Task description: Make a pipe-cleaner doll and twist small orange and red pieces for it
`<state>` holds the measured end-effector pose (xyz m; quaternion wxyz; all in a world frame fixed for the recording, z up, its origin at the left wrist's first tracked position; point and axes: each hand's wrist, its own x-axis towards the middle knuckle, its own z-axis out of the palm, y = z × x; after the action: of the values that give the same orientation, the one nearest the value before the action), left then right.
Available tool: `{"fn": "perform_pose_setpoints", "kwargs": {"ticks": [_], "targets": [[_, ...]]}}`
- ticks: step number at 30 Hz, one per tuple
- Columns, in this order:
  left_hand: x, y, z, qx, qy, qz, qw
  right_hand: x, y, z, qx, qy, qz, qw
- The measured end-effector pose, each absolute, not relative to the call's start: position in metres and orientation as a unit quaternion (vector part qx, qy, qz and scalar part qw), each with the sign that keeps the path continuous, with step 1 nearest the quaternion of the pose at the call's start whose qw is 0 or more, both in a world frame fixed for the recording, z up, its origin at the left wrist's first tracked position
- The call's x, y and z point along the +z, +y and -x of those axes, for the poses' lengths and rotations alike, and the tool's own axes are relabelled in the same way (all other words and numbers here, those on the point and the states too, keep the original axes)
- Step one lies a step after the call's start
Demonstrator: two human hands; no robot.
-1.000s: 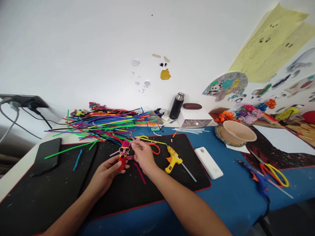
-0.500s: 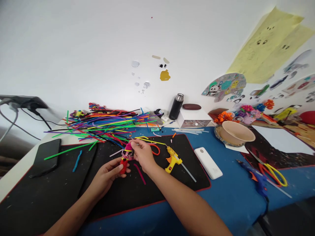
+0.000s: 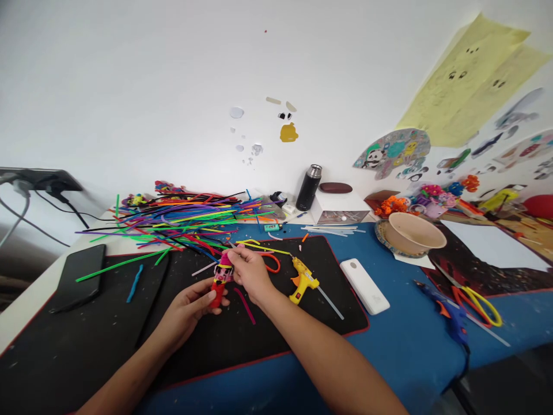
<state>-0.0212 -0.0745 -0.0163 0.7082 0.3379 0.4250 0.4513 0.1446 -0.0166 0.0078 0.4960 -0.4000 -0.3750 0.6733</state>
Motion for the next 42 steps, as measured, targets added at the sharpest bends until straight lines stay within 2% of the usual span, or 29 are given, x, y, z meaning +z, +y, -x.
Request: {"fn": "perform_pose_setpoints", "kwargs": {"ticks": [16, 31, 42], "targets": [[-0.016, -0.075, 0.021, 0.459, 0.425, -0.333, 0.705, 0.002, -0.016, -0.145, 0.694, -0.360, 0.380, 0.494], [-0.019, -0.056, 0.029, 0.591, 0.436, -0.243, 0.633, 0.003, -0.037, -0.148, 0.687, -0.349, 0.402, 0.495], [-0.020, -0.055, 0.032, 0.608, 0.418, -0.234, 0.633, -0.013, -0.059, -0.147, 0.689, -0.349, 0.423, 0.474]]}}
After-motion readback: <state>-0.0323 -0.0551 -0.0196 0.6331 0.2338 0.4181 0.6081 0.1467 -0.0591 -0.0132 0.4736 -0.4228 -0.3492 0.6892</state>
